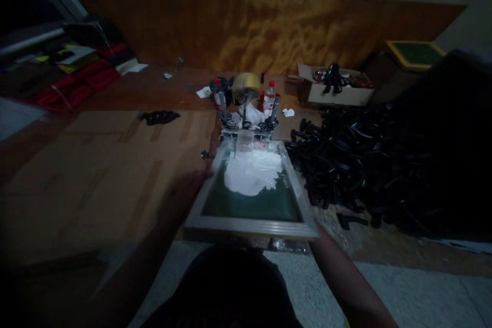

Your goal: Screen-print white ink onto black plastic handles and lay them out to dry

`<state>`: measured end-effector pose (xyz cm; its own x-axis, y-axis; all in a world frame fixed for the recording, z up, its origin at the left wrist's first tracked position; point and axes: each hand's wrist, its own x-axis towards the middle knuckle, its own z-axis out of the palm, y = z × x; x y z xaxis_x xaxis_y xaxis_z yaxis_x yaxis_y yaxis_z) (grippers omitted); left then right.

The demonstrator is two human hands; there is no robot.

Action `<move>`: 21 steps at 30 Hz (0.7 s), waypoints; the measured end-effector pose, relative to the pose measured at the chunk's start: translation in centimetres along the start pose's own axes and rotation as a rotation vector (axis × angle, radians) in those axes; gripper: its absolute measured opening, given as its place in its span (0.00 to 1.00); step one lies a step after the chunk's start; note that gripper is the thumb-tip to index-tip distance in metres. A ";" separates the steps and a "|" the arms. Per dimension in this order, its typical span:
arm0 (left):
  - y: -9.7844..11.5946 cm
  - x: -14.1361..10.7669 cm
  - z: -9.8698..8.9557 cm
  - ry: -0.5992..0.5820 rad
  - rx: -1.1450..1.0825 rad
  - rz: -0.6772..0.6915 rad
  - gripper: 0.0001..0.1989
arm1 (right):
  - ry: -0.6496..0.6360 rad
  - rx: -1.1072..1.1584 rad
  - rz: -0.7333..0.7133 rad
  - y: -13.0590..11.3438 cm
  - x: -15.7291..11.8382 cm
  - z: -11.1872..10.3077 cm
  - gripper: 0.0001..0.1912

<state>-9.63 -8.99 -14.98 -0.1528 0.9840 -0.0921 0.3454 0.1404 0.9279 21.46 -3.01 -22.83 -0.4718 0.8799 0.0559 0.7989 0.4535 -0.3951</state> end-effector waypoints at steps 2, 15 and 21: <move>-2.8 -1.1 0.9 -0.067 -0.023 -0.116 0.23 | 0.128 -0.030 0.176 1.4 0.8 -1.8 0.23; -10.0 -0.4 3.7 -0.159 0.091 -0.156 0.30 | -0.257 -0.249 -0.166 -8.6 6.2 -1.5 0.10; -10.0 -0.6 4.0 -0.116 -0.002 -0.175 0.29 | -0.363 -0.147 -0.438 -7.9 3.1 -2.5 0.10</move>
<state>-9.34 -10.51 -25.65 -0.1029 0.9505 -0.2931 0.3209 0.3107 0.8947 14.64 -3.45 -17.25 -0.8463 0.5132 -0.1431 0.5322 0.8013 -0.2734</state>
